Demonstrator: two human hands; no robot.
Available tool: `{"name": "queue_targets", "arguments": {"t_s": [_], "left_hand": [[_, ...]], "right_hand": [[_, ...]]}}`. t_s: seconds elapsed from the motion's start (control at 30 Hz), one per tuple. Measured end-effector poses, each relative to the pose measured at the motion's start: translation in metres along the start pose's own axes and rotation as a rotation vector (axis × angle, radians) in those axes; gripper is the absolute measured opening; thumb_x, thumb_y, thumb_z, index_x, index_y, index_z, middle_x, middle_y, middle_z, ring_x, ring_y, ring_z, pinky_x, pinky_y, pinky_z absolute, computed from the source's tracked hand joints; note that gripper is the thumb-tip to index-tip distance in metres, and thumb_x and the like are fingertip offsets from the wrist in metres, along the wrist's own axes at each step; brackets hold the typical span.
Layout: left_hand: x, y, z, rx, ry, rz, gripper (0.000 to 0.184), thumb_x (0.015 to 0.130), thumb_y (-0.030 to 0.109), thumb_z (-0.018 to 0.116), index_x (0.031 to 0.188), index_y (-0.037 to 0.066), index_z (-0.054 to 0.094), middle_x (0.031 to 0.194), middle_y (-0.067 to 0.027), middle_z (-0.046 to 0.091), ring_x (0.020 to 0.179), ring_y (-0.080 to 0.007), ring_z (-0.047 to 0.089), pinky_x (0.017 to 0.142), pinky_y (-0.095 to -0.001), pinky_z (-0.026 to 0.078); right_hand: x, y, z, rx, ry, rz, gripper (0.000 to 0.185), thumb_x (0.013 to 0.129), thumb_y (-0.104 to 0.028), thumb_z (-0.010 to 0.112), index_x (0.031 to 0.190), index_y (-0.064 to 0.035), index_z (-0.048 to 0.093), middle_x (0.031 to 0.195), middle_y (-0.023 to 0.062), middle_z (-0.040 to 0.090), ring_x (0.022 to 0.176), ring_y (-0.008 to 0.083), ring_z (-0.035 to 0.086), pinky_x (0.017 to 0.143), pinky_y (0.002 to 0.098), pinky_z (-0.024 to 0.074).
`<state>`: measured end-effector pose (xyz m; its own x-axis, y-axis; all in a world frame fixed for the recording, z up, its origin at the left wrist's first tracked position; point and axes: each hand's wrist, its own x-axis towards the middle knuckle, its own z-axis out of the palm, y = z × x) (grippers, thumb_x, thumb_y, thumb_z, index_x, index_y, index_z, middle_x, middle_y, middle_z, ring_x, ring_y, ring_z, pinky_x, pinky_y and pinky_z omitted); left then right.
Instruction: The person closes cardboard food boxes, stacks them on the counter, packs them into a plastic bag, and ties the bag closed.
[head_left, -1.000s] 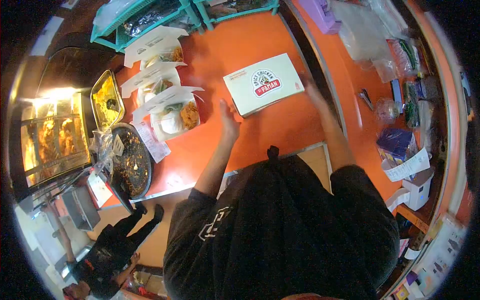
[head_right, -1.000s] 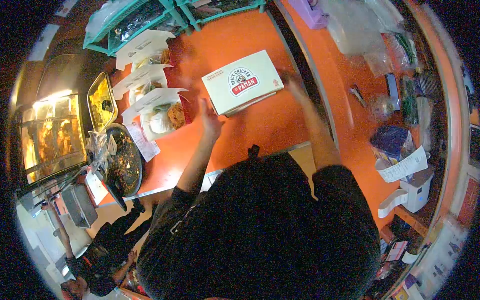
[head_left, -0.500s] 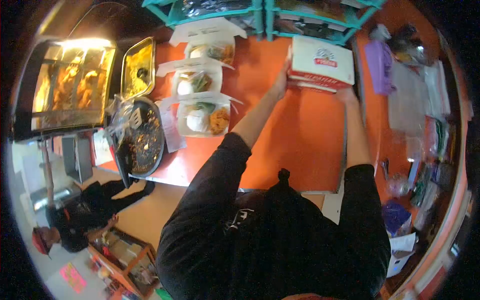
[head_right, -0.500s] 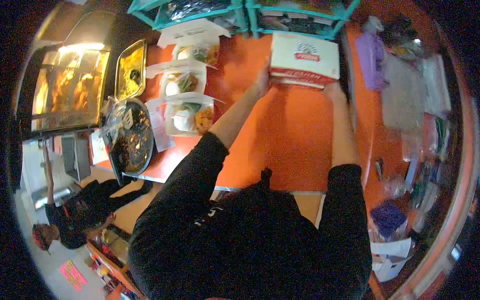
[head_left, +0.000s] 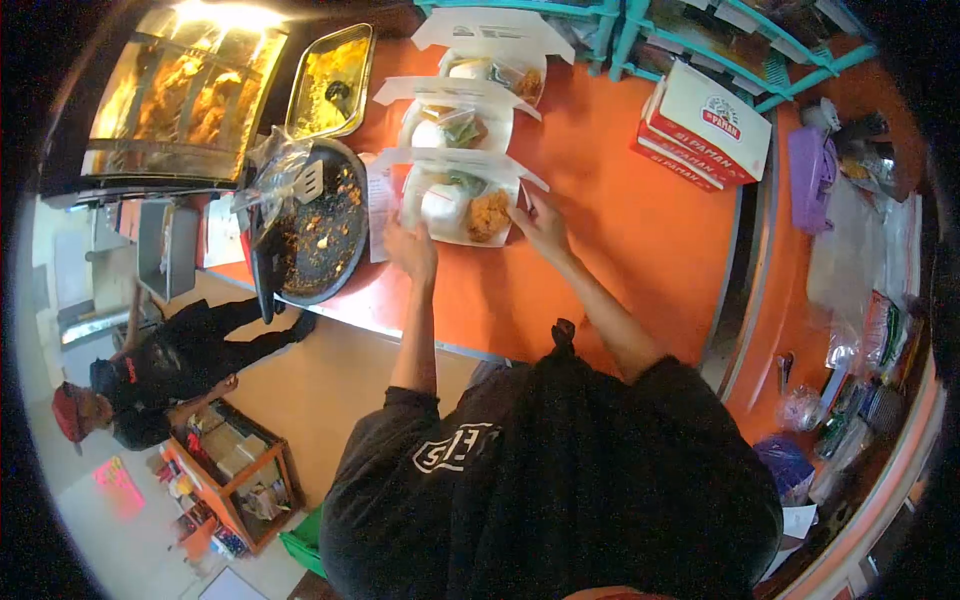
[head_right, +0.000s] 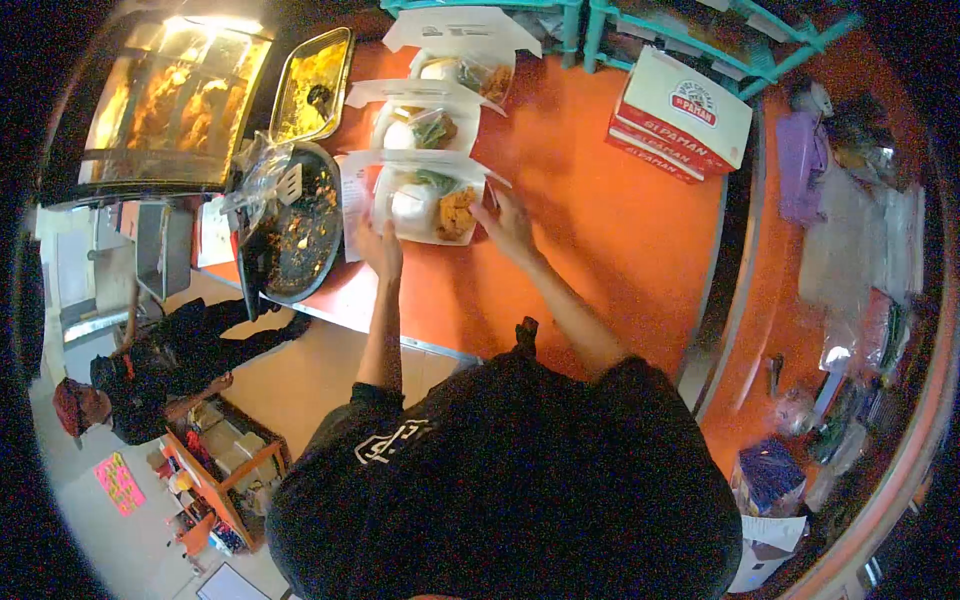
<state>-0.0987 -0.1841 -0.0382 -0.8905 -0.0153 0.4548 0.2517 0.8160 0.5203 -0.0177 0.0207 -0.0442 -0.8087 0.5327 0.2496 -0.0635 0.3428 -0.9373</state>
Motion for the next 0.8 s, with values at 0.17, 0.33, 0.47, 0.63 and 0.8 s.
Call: {"name": "queue_targets", "arguments": {"t_s": [0.17,0.33,0.47,0.63,0.8], "left_hand": [[0.013,-0.003,-0.006,0.077,-0.393,-0.110,0.023,0.079,0.012,0.043,0.097,0.006,0.057,0.077,-0.0188,0.057,0.072,-0.0332,0.056,0.065,-0.0400,0.043],[-0.039,0.032,-0.011,-0.249,-0.560,-0.021,0.022,0.078,0.012,0.046,0.097,0.006,0.057,0.081,-0.0185,0.057,0.073,-0.0328,0.056,0.063,-0.0399,0.043],[-0.077,0.067,0.001,-0.365,-0.656,0.054,0.022,0.078,0.012,0.048,0.098,0.006,0.058,0.082,-0.0175,0.057,0.070,-0.0304,0.056,0.059,-0.0375,0.044],[-0.088,0.101,0.000,-0.371,-0.700,0.066,0.022,0.080,0.015,0.051,0.096,0.002,0.059,0.075,-0.0160,0.058,0.068,-0.0273,0.056,0.062,-0.0343,0.044],[-0.069,0.100,0.006,-0.653,-0.464,-0.021,0.048,0.071,0.016,0.060,0.115,0.004,0.044,0.097,-0.0170,0.049,0.092,-0.0263,0.048,0.077,-0.0346,0.041]], "right_hand": [[0.020,0.001,0.012,-0.283,-0.072,0.149,0.021,0.076,-0.015,0.048,0.078,0.0035,0.056,0.075,0.0228,0.056,0.068,0.0334,0.057,0.061,0.0380,0.0437],[0.006,-0.002,-0.063,-0.516,-0.123,0.270,0.021,0.074,-0.012,0.047,0.065,0.0031,0.057,0.063,0.0187,0.056,0.066,0.0272,0.059,0.059,0.0372,0.0440],[-0.002,-0.003,-0.130,-0.517,-0.094,0.386,0.020,0.071,-0.012,0.047,0.058,0.0030,0.052,0.061,0.0228,0.052,0.060,0.0366,0.054,0.054,0.0410,0.0407],[-0.051,0.032,-0.173,-0.350,-0.057,0.344,0.029,0.074,-0.024,0.059,0.072,0.0042,0.059,0.058,0.0122,0.056,0.056,0.0222,0.053,0.055,0.0341,0.0407],[-0.071,0.024,-0.226,-0.288,-0.137,0.862,0.037,0.072,-0.034,0.065,0.075,0.0016,0.059,0.064,0.0012,0.055,0.058,0.0085,0.048,0.054,0.0240,0.0395]]}}
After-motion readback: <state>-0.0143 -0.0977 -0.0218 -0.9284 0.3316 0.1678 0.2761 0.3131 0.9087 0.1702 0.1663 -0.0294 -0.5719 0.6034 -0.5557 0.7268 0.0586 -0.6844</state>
